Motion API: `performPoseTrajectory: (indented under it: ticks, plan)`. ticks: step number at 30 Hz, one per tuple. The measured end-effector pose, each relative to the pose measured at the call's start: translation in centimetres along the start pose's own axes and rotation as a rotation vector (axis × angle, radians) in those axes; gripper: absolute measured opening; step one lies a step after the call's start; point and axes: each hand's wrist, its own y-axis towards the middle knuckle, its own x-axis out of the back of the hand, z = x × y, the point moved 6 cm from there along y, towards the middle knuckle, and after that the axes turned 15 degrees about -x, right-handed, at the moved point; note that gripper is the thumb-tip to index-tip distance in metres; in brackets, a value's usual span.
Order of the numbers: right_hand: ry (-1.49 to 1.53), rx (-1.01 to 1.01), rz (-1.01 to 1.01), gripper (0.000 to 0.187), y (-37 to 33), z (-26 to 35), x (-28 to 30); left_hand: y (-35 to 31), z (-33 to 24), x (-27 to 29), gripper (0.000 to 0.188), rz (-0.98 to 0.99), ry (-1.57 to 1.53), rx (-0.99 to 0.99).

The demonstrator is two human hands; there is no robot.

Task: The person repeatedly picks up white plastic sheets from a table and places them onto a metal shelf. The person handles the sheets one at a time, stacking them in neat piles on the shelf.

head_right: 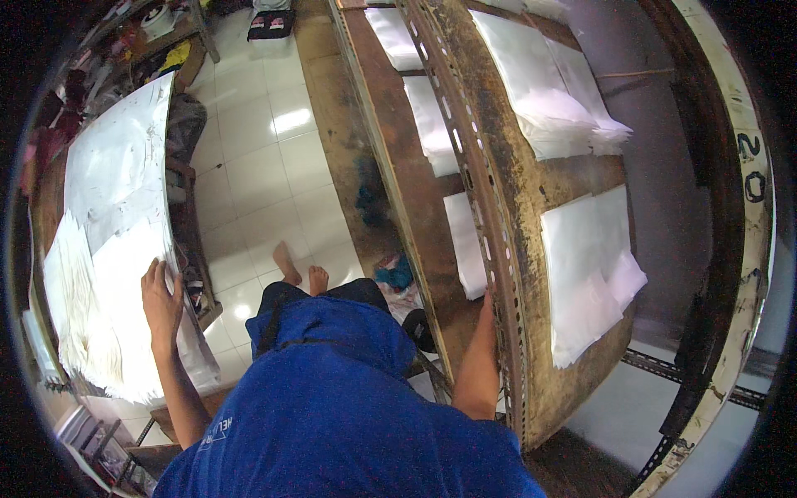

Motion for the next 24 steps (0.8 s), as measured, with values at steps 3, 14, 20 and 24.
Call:
performPoseTrajectory:
  ticks: [3, 14, 20, 24]
  plan:
    - [-0.02, 0.007, 0.005, 0.033, 1.7, 0.6, -0.8, 0.4, -0.2, -0.5, 0.041, -0.031, -0.017, -0.01]
    - [-0.284, 0.144, -0.116, 0.033, 1.0, 3.6, -1.5, -0.7, 1.3, -2.0, 0.051, 0.004, -0.019, 0.103]
    - [-0.221, 0.098, -0.493, 0.034, -6.3, 5.7, 0.3, -0.7, 0.0, -0.5, 0.052, -0.007, 0.02, 0.08]
    - [0.002, 0.284, -0.362, 0.034, -15.1, 11.0, -2.8, -1.5, 0.1, 0.0, 0.048, -0.059, 0.008, 0.071]
